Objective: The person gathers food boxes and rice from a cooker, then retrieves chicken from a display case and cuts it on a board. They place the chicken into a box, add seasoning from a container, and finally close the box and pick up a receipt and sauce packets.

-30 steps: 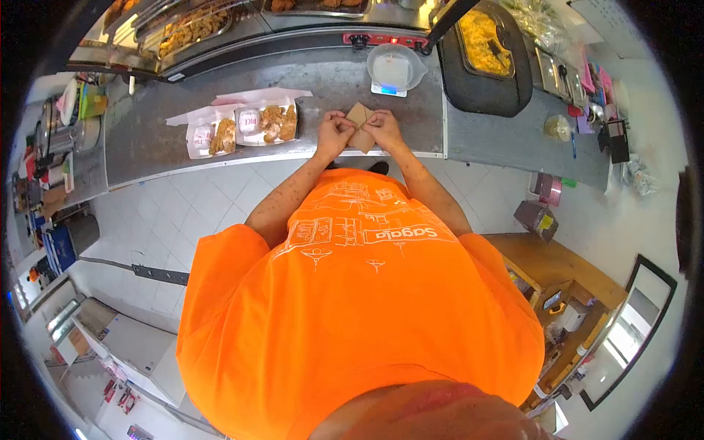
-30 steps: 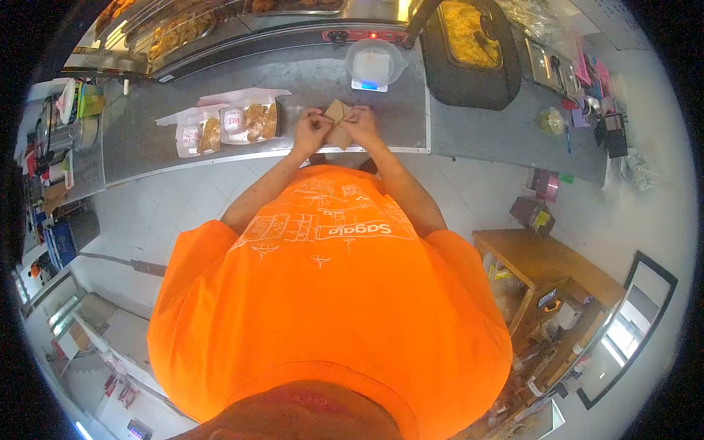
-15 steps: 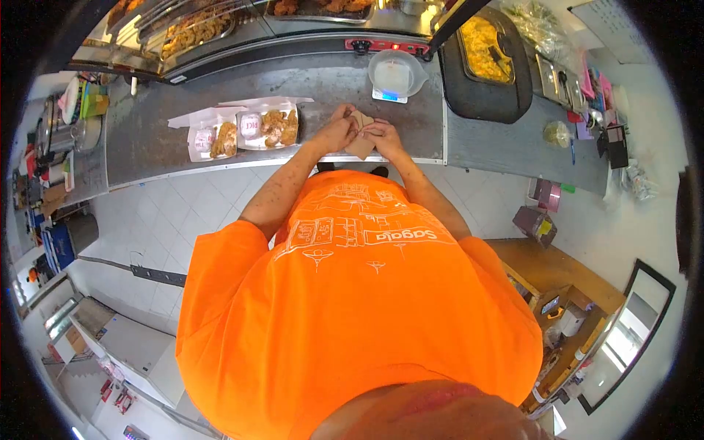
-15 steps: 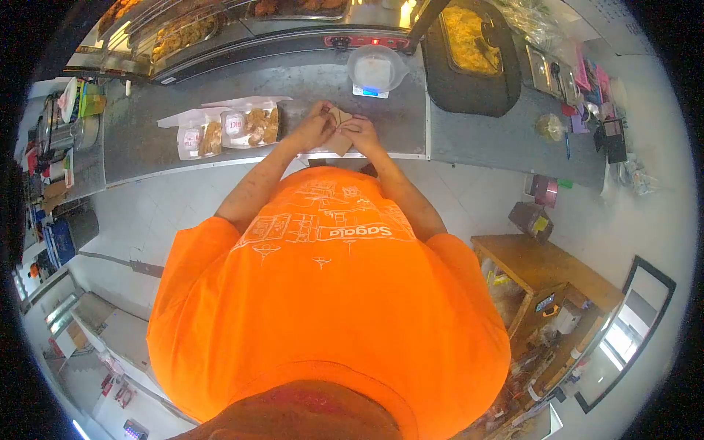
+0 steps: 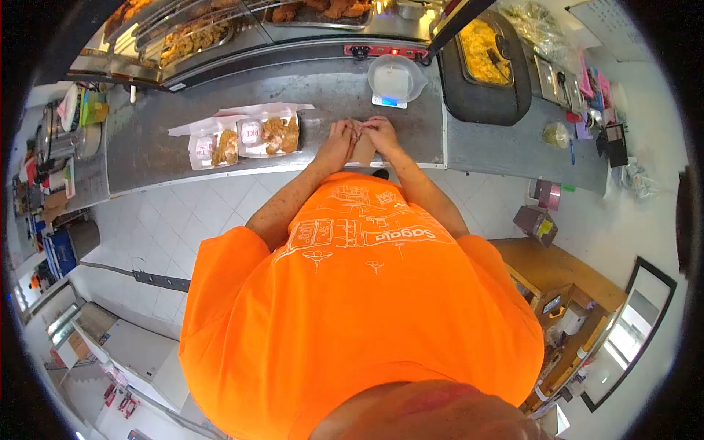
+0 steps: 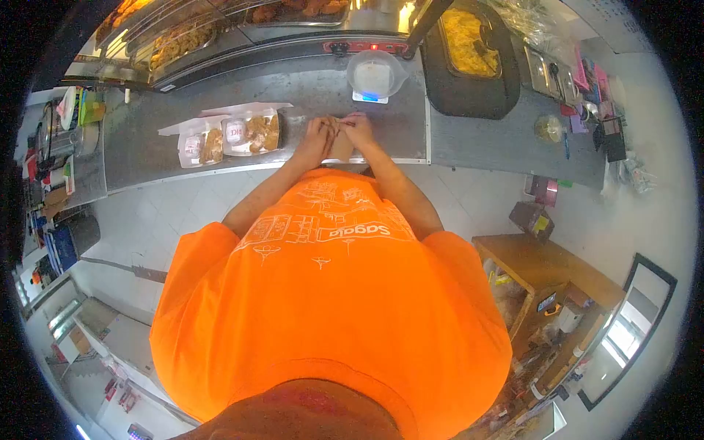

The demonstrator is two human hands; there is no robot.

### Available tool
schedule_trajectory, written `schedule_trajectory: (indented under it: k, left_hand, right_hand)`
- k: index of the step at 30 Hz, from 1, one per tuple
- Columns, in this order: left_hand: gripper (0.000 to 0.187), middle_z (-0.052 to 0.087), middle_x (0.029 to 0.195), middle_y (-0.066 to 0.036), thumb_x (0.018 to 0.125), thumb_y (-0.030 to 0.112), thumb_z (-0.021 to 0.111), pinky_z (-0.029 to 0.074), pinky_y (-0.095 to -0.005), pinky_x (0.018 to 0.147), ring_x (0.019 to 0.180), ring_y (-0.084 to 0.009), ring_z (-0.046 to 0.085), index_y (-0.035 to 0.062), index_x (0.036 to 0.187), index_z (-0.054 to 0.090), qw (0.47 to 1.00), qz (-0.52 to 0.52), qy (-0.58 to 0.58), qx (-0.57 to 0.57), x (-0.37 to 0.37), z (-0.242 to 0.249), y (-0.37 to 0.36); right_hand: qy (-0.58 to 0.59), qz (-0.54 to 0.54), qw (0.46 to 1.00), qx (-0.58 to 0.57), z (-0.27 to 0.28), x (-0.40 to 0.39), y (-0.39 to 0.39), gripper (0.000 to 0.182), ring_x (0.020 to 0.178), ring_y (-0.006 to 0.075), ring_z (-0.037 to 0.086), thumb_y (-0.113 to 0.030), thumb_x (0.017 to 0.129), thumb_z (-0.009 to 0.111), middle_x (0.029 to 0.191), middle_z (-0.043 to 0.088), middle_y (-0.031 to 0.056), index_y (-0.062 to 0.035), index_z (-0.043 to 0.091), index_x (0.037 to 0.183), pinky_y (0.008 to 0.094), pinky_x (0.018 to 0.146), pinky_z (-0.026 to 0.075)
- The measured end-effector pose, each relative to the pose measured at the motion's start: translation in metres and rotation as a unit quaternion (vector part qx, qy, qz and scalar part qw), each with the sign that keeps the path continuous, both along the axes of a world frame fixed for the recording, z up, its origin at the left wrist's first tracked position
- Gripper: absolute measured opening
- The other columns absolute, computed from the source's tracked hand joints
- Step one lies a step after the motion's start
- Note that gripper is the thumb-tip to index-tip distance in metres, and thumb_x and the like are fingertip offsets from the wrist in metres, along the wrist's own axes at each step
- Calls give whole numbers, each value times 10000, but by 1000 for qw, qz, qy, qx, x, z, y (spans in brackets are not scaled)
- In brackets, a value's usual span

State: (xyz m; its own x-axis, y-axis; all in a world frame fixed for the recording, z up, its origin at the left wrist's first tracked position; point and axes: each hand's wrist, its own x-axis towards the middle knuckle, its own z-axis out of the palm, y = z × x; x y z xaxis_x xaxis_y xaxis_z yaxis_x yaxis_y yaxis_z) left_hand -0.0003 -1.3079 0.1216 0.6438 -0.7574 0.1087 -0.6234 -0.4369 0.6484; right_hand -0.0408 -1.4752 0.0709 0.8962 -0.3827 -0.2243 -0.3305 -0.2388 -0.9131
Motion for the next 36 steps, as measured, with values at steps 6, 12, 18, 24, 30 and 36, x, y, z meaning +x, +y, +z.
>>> schedule_trajectory:
  k: [6,12,18,24,30,36]
  left_hand:
    - [210,453,1166,-177,907,129,497,424,-435,906,1064,-371,446,-55,1004,512,1000,22,-14,-14,7,-6,14]
    - [195,457,1160,-165,897,127,506,428,-428,899,1060,-360,450,-37,1003,522,999,12,-23,-22,13,-6,8]
    - [213,465,1148,-160,877,137,532,435,-424,890,1072,-357,445,-27,1014,537,999,53,-5,-3,11,-7,1]
    - [171,521,1078,-149,835,119,604,459,-399,843,1000,-328,508,3,959,580,989,107,47,-85,21,-10,10]
    - [195,579,983,-149,803,115,654,465,-390,796,890,-324,583,10,952,585,949,239,121,-167,14,34,74]
    - [329,589,1007,-141,835,299,623,377,-477,835,978,-332,531,50,1045,575,846,508,-157,29,49,23,202]
  right_hand:
    - [-26,38,992,-114,11,-12,-12,169,1058,283,546,-167,750,697,1058,585,151,-57,719,876,343,911,426]
    - [-90,-34,987,-125,6,1,9,133,998,301,550,-173,756,667,984,620,153,-76,715,832,375,869,438]
    - [5,85,996,-5,11,5,6,165,1020,321,536,-200,767,662,1004,622,190,-66,711,850,397,887,430]
    - [9,111,991,-81,26,-14,16,473,1080,341,494,-260,706,731,1140,549,158,-107,602,1135,424,926,395]
    - [-37,265,899,-347,68,0,30,929,1139,377,402,-402,548,818,1222,465,140,-176,373,1332,505,916,359]
    - [15,105,934,-342,83,80,55,805,1126,388,406,-469,643,765,1227,453,208,-109,419,1275,510,936,330]
